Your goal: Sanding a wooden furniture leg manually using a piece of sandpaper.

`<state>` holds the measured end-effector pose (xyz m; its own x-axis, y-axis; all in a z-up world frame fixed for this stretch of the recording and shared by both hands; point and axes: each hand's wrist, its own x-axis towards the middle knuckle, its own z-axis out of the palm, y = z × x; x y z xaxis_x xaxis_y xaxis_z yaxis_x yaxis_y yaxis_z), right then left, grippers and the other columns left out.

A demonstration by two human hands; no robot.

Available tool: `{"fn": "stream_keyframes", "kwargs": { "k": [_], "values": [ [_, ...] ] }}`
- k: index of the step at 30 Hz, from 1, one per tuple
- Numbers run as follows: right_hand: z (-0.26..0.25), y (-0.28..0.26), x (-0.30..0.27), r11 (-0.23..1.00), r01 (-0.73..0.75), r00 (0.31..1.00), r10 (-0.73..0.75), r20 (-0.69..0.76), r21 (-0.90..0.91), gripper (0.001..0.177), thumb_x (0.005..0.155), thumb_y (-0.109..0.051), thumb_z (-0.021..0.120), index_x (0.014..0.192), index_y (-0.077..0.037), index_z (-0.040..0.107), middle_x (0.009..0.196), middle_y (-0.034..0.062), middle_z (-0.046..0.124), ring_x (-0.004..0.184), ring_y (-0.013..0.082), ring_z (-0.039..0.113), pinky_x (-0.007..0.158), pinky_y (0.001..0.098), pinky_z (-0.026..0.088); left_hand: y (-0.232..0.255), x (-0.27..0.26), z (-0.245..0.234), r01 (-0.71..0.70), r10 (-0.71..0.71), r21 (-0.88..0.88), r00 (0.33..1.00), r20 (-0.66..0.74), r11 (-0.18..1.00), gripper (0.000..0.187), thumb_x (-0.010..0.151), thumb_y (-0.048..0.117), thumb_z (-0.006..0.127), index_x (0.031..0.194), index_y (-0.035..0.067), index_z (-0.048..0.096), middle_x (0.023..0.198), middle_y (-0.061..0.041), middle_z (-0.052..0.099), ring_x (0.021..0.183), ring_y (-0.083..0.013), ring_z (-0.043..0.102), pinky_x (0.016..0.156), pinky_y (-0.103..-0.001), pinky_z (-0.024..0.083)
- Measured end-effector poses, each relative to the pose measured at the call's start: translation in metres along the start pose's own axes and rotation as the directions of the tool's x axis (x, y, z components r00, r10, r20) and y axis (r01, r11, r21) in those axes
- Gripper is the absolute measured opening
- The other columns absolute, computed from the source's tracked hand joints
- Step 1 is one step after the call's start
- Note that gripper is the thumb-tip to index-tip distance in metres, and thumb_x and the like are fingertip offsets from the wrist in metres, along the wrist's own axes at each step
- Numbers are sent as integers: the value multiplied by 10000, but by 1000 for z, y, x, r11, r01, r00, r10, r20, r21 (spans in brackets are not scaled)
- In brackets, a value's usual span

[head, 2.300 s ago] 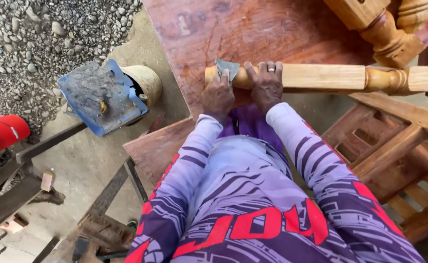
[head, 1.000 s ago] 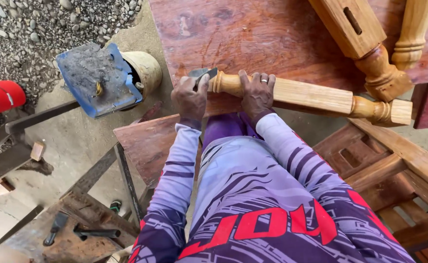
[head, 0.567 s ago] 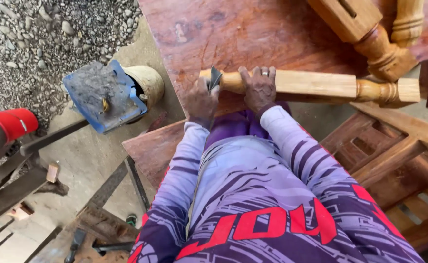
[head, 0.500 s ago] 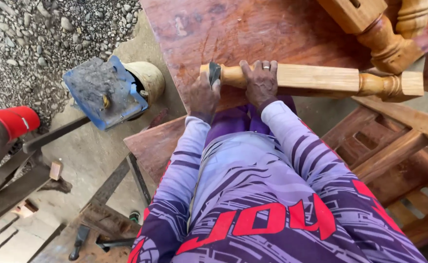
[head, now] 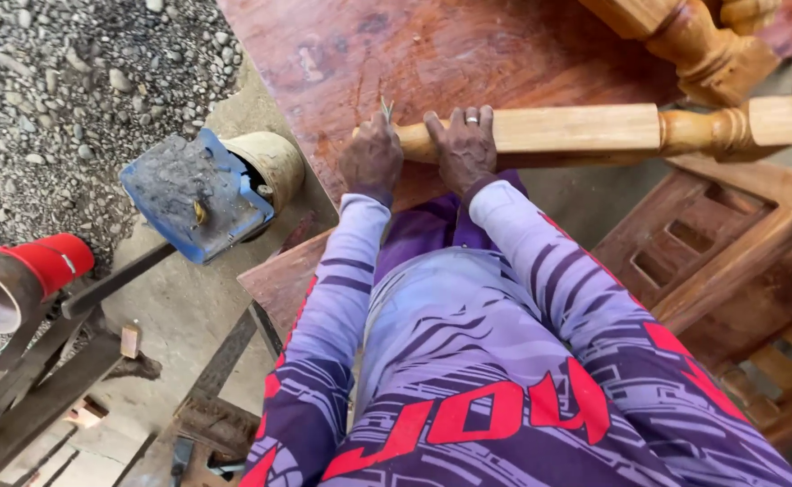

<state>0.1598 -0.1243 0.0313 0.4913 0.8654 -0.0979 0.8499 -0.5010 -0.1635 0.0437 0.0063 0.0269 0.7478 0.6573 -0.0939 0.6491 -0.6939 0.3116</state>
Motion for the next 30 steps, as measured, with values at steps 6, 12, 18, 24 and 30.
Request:
{"fn": "stream_keyframes", "kwargs": {
  "k": [6, 12, 18, 24, 30],
  "values": [
    [2, -2, 4, 999, -33, 999, 32, 38, 6, 425, 866, -127, 688, 1283, -191, 634, 1002, 162, 633, 1026, 359, 593, 1024, 546, 379, 3, -15, -16, 38, -35, -63, 998, 54, 997, 213, 958, 241, 570, 1091, 118, 683, 832, -171, 720, 609, -374, 698, 536, -520, 555],
    [-22, -5, 10, 999, -9, 997, 12, 72, -41, 478, 795, -146, 660, 1271, -194, 638, 997, 158, 631, 1025, 358, 604, 1016, 521, 379, -6, 17, 1, 45, -44, -3, 995, 92, 999, 183, 1017, 270, 573, 1008, 101, 641, 828, -137, 721, 721, -382, 716, 636, -544, 561],
    [-7, -2, 4, 1000, 0, 1000, 1, 13, -17, 419, 861, -154, 637, 1277, -208, 644, 981, 146, 615, 987, 334, 595, 1005, 519, 380, -7, 22, -17, -103, 105, -132, 994, 8, 986, 304, 940, 211, 576, 1184, 49, 658, 780, -171, 711, 690, -396, 702, 559, -529, 549],
    [-3, -7, -5, 998, -9, 999, 6, -44, -66, 409, 893, -187, 604, 1299, -208, 641, 1003, 134, 605, 1011, 333, 575, 1012, 513, 379, -10, 27, -36, -39, 70, -146, 974, 215, 988, 306, 877, 232, 630, 1114, 51, 695, 700, -227, 695, 629, -428, 680, 584, -577, 536],
    [2, -9, -16, 992, -10, 998, 2, -62, -123, 385, 969, -202, 556, 1346, -219, 630, 1076, 128, 605, 1079, 318, 568, 1057, 510, 366, -33, 36, 22, 44, -23, -60, 949, 315, 997, 235, 999, 267, 594, 897, 96, 718, 806, -220, 700, 745, -417, 703, 711, -556, 559]
  ]
}}
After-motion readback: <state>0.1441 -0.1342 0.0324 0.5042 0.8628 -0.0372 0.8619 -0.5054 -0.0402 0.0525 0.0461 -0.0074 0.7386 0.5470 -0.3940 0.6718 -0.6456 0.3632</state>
